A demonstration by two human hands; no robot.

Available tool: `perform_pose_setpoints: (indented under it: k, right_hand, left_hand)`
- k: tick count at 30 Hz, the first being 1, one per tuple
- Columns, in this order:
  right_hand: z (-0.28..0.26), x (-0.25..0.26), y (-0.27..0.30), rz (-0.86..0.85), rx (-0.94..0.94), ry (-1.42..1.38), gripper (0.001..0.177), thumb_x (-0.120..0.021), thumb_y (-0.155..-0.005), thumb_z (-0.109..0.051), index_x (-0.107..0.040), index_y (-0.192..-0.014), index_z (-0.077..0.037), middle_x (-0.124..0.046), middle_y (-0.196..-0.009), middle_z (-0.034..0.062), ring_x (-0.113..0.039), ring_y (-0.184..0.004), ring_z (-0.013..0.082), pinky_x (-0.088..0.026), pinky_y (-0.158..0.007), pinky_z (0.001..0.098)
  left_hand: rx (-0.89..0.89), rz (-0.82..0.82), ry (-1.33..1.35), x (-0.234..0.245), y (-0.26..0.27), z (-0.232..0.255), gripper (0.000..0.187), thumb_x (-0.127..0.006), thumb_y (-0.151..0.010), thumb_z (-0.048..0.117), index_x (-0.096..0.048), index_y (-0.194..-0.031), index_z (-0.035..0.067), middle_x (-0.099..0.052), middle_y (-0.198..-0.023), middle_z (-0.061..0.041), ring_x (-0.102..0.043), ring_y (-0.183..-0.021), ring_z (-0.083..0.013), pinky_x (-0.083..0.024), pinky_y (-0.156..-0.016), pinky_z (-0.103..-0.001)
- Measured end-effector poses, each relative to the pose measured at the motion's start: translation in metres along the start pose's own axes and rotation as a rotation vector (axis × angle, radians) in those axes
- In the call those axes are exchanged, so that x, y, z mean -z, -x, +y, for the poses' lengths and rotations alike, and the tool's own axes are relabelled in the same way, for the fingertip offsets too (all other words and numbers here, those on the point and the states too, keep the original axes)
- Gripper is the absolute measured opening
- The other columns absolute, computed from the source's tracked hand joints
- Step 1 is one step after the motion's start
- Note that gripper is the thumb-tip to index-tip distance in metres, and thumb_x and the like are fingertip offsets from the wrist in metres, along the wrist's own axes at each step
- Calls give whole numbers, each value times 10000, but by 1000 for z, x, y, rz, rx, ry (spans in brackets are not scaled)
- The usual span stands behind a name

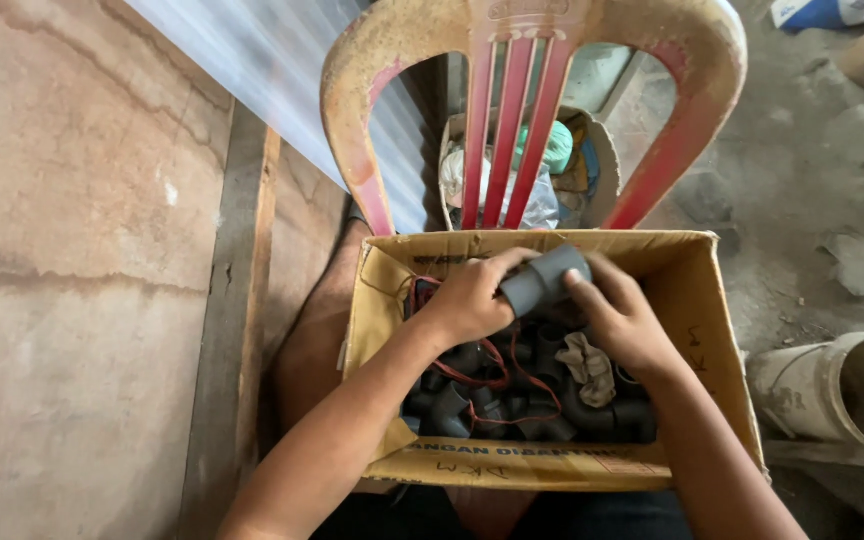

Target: Untying a bundle of PVC pipe elbows and organizing them inside a cardboard box

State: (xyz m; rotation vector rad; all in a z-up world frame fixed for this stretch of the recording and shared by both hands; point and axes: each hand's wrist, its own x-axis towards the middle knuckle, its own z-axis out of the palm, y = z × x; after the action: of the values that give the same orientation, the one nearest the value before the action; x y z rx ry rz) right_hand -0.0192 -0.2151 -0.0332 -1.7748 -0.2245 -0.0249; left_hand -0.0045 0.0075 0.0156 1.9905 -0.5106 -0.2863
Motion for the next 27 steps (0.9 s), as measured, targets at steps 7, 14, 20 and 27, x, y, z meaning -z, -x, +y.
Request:
perform_pose_setpoints:
  k: [7, 14, 20, 27]
  right_hand:
    - [-39, -23, 1, 192, -554, -362, 456, -646, -1011, -218, -627, -1319, 117, -668, -1195, 278, -650, -1085, 319, -526, -979, 544]
    - [-41, -22, -1, 235, -558, -557, 320, -713, -960, -148, -685, -1185, 78, -683, -1000, 141, -691, -938, 273, -572, -813, 424]
    - [-13, -10, -5, 327, -443, -702, 167, -698, -981, -135, -675, -1046, 17, -665, -928, 112, -694, -903, 274, -567, -824, 440]
    - [-30, 0, -3, 384, -202, -797, 201, -624, -1062, -137, -642, -913, -3, -671, -857, 94, -688, -856, 224, -545, -872, 388]
  left_hand:
    - [-124, -31, -366, -5, -2, -9, 513, -526, -851, 43, -604, -1355, 90, -752, -1020, -273, -709, -980, -505, -537, -889, -612]
    - [-83, -53, -368, -9, -10, -24, 621, -503, -878, 171, -496, -1496, 238, -730, -1197, -179, -693, -1059, -461, -544, -922, -593]
    - [-118, -27, -261, -6, -4, -6, 620, -491, -928, 228, -426, -1540, 311, -685, -1319, -135, -649, -1175, -417, -522, -1008, -570]
    - [-195, 50, 145, -5, -5, -1, 405, -485, -1045, 294, -611, -1421, 217, -700, -1289, -160, -639, -1225, -374, -526, -1035, -513]
